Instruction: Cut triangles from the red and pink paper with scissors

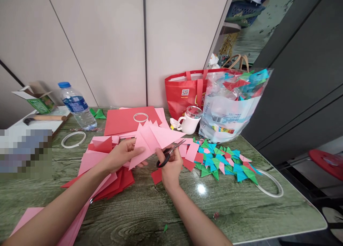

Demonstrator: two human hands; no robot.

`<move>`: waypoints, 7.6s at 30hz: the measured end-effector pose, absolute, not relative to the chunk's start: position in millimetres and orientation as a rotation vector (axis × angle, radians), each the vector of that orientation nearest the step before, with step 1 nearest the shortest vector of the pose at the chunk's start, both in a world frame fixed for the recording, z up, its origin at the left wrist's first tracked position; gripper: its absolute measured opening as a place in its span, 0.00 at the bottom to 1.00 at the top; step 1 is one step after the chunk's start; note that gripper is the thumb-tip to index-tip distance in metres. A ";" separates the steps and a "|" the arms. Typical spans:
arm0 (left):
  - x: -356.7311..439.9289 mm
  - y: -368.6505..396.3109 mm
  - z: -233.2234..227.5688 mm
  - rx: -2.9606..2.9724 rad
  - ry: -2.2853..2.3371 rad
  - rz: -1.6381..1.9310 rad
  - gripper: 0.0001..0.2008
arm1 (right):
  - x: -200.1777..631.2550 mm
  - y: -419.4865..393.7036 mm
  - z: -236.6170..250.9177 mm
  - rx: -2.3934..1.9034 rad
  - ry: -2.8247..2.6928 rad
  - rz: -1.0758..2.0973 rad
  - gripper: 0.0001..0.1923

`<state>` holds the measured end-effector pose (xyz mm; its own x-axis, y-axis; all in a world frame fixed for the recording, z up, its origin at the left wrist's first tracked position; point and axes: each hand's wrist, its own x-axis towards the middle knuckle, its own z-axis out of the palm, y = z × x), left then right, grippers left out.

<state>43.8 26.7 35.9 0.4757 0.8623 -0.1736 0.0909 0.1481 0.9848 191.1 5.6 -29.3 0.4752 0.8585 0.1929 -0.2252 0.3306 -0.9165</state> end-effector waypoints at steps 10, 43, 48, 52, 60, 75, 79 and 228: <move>17.1 37.6 62.8 1.399 1.070 1.046 0.14 | 184.0 -6.9 -23.4 -0.902 -1.232 1.315 0.15; 22.3 29.4 61.2 1.678 1.176 0.690 0.15 | 184.9 -11.3 -15.8 -0.879 -1.276 1.558 0.20; 21.9 29.5 60.7 1.681 1.183 0.685 0.14 | 184.6 -11.0 -16.3 -0.874 -1.278 1.543 0.19; 21.8 29.7 61.0 1.686 1.179 0.682 0.14 | 184.3 -10.8 -16.8 -0.878 -1.291 1.525 0.19; 21.1 30.2 60.3 1.686 1.190 0.682 0.15 | 182.1 -11.5 -17.4 -0.960 -1.329 1.474 0.17; 23.7 28.7 61.2 1.641 1.176 0.691 0.15 | 180.9 -11.1 -23.8 -1.012 -1.271 1.488 0.17; 27.2 27.2 59.9 1.592 1.161 0.647 0.14 | 182.8 -9.5 -23.4 -0.956 -1.279 1.458 0.20; 22.7 28.2 56.0 1.797 1.034 0.497 0.17 | 183.4 -10.9 -16.9 -0.943 -1.360 1.462 0.15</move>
<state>22.7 28.2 56.0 0.5560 0.8239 -0.1097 0.4293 -0.1717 0.8867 183.4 -10.9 -16.9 -0.3042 0.9516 0.0443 -0.1126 0.0102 -0.9936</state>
